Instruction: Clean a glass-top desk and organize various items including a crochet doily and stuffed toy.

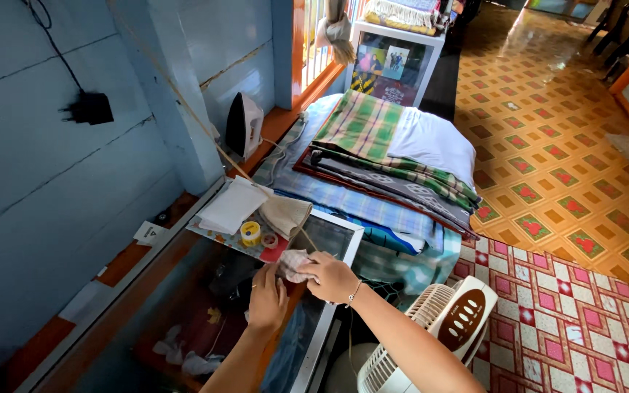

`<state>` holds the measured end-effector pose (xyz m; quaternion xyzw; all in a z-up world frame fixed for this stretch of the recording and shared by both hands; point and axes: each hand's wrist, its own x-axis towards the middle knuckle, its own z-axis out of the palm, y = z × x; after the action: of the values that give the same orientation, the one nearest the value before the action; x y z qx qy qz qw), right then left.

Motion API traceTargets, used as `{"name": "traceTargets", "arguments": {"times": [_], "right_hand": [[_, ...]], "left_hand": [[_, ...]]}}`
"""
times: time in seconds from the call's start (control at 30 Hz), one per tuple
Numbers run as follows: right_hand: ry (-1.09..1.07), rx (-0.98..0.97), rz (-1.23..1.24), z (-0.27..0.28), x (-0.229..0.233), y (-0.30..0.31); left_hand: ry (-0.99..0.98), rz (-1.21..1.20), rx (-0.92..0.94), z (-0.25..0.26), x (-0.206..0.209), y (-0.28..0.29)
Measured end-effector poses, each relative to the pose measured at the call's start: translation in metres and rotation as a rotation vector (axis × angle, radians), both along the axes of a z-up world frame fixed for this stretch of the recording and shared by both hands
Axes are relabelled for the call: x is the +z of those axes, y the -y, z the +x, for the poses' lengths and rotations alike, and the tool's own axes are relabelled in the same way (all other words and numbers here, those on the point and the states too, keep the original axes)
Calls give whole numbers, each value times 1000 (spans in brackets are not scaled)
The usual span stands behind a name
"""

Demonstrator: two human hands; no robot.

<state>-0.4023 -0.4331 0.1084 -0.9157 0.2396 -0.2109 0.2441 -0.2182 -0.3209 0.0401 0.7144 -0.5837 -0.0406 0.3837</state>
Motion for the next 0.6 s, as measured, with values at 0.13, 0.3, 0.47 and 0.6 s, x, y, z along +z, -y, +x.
{"name": "traceTargets", "arguments": {"times": [0.13,0.3,0.47,0.6], "right_hand": [[-51,-3,-43,-7,-8,-1],[126,106,-91,-7,-33,-4],[125,42,35,1,-11,-19],[59,-45,-118,-7,-2,-14]], "left_hand": [[-22,-166,-7,-14,12,-3],[-3,-205,16,-18,8,4],[87,-284,0,-18,8,7],[31,-295,-79,-30,27,4]]}}
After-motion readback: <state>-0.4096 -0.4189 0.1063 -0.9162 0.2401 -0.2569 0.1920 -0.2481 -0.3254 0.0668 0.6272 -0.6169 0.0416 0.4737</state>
